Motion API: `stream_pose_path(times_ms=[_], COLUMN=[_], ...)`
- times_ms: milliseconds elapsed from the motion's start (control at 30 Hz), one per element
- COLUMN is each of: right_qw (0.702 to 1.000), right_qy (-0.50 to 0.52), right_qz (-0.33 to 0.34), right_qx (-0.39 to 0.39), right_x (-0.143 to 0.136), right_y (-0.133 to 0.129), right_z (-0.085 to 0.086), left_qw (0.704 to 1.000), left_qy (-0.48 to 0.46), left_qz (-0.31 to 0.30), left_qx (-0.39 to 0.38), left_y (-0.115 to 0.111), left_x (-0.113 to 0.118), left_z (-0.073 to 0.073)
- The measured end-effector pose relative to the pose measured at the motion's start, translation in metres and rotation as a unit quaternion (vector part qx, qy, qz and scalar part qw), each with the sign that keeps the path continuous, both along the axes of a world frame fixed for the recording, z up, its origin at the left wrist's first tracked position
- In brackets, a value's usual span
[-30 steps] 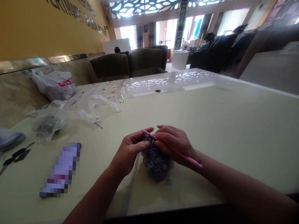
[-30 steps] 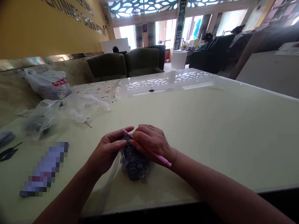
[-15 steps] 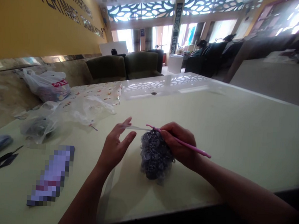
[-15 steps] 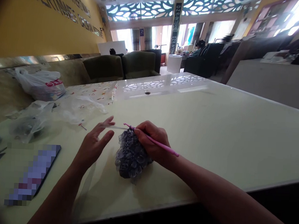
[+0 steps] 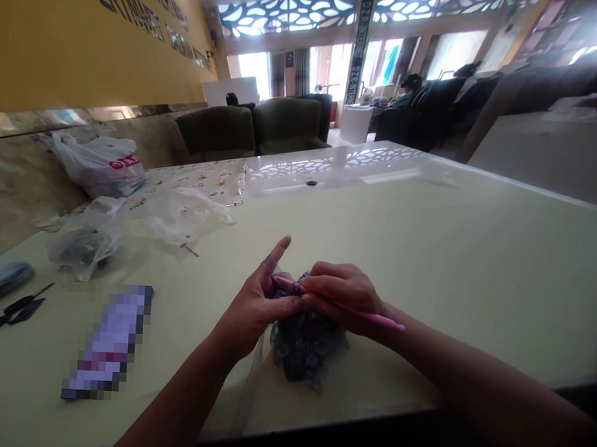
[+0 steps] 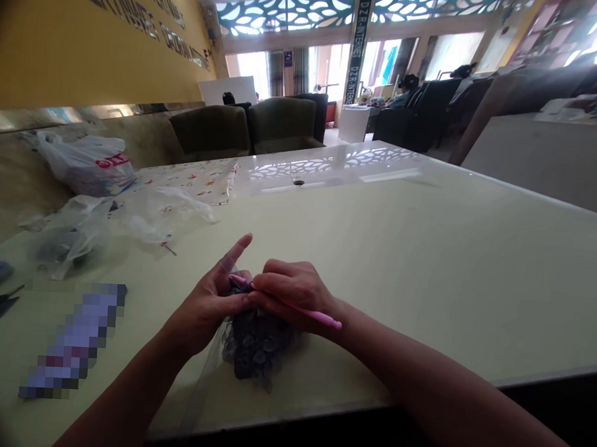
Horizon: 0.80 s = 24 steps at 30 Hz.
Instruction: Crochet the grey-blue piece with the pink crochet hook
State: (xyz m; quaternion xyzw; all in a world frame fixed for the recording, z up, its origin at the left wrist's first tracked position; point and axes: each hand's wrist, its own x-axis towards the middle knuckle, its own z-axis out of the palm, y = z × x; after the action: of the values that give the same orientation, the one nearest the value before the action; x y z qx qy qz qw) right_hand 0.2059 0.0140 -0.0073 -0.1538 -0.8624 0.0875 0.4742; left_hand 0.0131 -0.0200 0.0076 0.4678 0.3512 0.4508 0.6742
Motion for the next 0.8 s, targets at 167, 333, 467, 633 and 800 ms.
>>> stream_pose_path(times_ms=[167, 333, 467, 633, 800], right_qw=[0.983, 0.951, 0.979, 0.987, 0.981], right_qy=[-0.076, -0.114, -0.051, 0.080, 0.091], right_qz=[-0.100, -0.182, -0.153, -0.010, 0.024], right_qx=[0.136, 0.221, 0.127, -0.136, -0.168], right_x=[0.002, -0.004, -0.005, -0.004, -0.003], right_y=[0.002, -0.003, -0.004, -0.003, -0.004], right_z=[0.005, 0.001, -0.001, 0.001, 0.006], left_qw=[0.996, 0.980, 0.989, 0.997, 0.992], left_qy=[0.066, 0.104, 0.059, -0.006, -0.037], left_qz=[0.057, 0.150, 0.124, 0.077, 0.117], left_qx=[0.033, 0.082, 0.055, 0.029, 0.018], left_y=[-0.003, -0.007, -0.006, -0.004, -0.002], left_x=[0.006, 0.017, 0.014, 0.006, 0.006], left_z=[0.000, 0.001, 0.001, -0.002, -0.002])
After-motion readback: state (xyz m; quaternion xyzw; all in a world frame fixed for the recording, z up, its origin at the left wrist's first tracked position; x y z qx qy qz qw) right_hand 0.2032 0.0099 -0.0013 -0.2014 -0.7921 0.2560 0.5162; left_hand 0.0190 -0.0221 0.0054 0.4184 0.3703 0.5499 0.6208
